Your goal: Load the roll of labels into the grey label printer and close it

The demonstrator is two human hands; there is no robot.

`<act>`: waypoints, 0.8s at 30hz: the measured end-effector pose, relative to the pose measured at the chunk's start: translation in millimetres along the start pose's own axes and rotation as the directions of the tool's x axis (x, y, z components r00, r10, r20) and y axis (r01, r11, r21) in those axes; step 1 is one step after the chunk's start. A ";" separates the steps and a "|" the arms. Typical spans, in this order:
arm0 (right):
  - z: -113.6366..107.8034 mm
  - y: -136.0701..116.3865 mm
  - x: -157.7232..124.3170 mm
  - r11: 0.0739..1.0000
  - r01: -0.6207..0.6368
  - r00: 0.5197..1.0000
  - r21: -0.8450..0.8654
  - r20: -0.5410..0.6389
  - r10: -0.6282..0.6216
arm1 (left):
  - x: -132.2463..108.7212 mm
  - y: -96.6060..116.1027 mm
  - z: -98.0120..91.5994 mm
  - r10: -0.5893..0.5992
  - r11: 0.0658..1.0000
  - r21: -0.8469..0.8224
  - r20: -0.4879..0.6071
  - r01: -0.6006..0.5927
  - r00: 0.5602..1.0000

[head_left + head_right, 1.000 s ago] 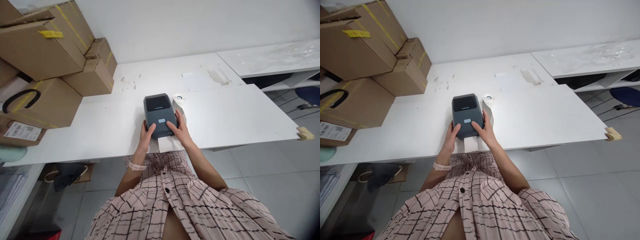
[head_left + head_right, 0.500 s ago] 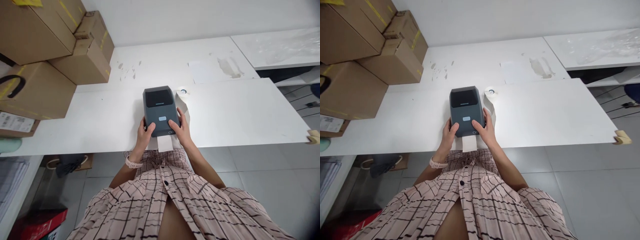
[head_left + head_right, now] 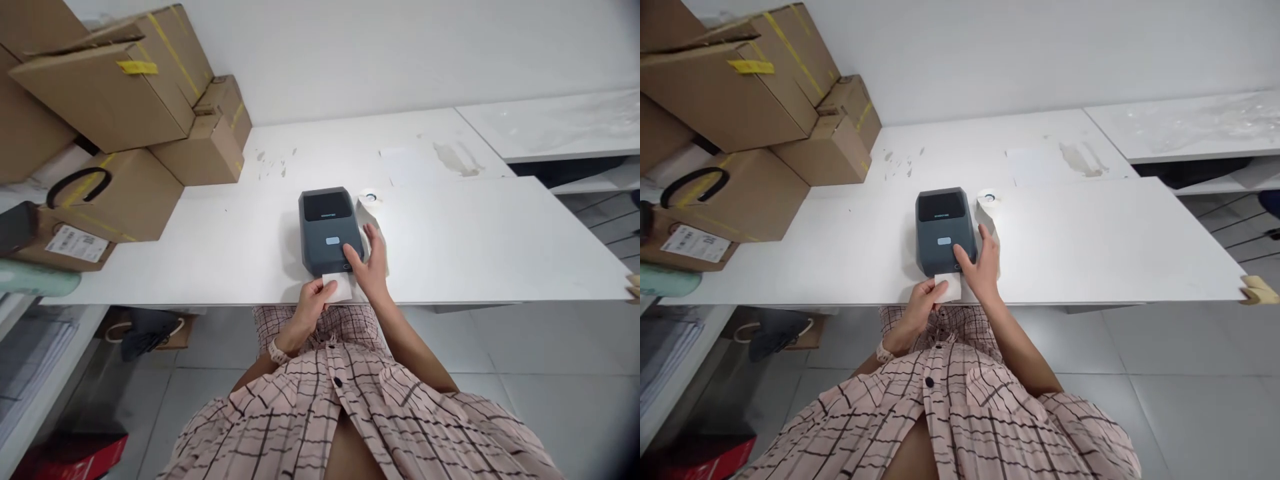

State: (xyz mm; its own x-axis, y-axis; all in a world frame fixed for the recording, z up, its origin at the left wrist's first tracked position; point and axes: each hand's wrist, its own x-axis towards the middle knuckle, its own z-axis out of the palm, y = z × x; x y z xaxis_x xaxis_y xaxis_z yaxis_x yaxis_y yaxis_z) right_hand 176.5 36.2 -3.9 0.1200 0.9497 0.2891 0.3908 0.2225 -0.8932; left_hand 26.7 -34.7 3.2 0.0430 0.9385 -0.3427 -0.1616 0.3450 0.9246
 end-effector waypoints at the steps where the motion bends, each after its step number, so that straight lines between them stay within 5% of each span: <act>1: -3.3 -6.4 0.1 0.984 0.116 0.992 -0.133 -0.023 -0.120 | -0.4 0.1 -1.5 0.006 1.000 0.011 0.011 -0.006 1.000; 5: -10.0 -28.0 2.3 0.773 0.526 0.849 -0.356 0.159 -0.504 | -6.4 -9.7 -21.4 0.001 0.994 0.111 0.069 -0.008 0.998; 9: -3.5 -35.0 4.6 0.673 0.634 0.766 -0.381 0.188 -0.614 | -7.2 -12.3 -50.1 0.042 0.989 0.145 -0.085 -0.029 0.996; 14: -4.0 -33.1 3.9 0.754 0.584 0.812 -0.300 0.201 -0.549 | 8.2 4.7 -61.4 0.290 0.948 0.217 -0.285 -0.233 0.914; 19: -25.8 -20.3 1.0 0.975 0.221 0.970 0.023 0.103 -0.222 | 21.3 28.9 -43.3 0.440 0.885 0.256 -0.189 -0.388 0.878; 24: -39.8 -27.8 31.5 0.975 0.083 0.971 0.206 0.203 -0.126 | 37.2 68.3 -35.6 0.548 0.820 0.277 -0.128 -0.500 0.827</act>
State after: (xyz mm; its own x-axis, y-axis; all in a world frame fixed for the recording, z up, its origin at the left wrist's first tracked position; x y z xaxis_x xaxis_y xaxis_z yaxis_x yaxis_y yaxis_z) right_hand 205.8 51.2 43.8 -0.1175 0.9390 0.3232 0.2033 0.3413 -0.9177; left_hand -17.8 23.2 47.7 -0.1789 0.9630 0.2016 0.1194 -0.1821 0.9760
